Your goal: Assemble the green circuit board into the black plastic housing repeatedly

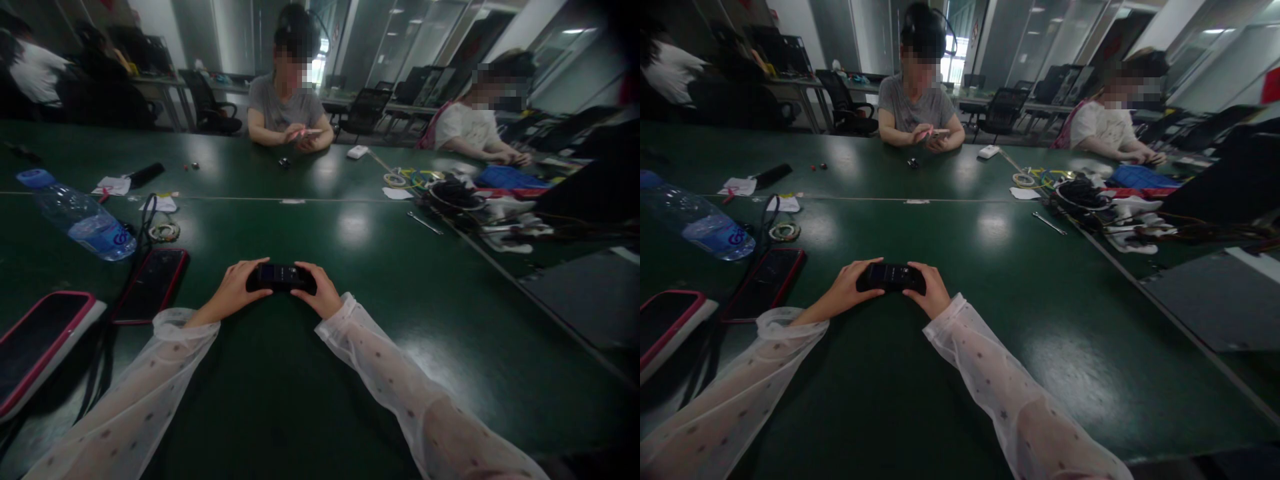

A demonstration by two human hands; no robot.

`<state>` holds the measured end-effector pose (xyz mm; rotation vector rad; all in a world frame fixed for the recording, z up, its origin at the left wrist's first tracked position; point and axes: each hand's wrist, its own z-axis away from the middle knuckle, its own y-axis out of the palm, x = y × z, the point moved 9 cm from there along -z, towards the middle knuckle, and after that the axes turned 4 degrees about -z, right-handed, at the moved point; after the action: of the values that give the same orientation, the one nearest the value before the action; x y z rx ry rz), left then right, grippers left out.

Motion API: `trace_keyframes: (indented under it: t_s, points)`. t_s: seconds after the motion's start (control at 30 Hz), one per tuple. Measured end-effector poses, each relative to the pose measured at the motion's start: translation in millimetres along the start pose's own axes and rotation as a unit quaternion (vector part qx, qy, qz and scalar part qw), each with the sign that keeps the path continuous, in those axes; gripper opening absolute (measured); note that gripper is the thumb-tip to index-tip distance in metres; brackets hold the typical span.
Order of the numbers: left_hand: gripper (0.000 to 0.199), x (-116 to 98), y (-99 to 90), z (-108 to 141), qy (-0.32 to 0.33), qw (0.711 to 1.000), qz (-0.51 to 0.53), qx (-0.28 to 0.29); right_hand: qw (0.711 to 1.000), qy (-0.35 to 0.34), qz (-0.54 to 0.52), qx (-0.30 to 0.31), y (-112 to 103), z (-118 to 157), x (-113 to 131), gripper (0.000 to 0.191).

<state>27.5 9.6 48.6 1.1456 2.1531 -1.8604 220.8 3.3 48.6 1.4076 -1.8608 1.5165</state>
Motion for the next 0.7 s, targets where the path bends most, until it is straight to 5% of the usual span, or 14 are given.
trace_keyframes:
  t_s: [0.47,0.7]
  points:
    - [0.086,11.1,3.4,0.8,-0.028,1.0,0.006,-0.002,0.998,0.014,-0.055,-0.026,-4.6,-0.5,-6.2,0.054]
    - [0.073,9.5,0.7,-0.1,-0.024,1.0,0.01,-0.01,0.987,-0.006,-0.113,-0.113,-22.1,0.5,-0.8,0.054]
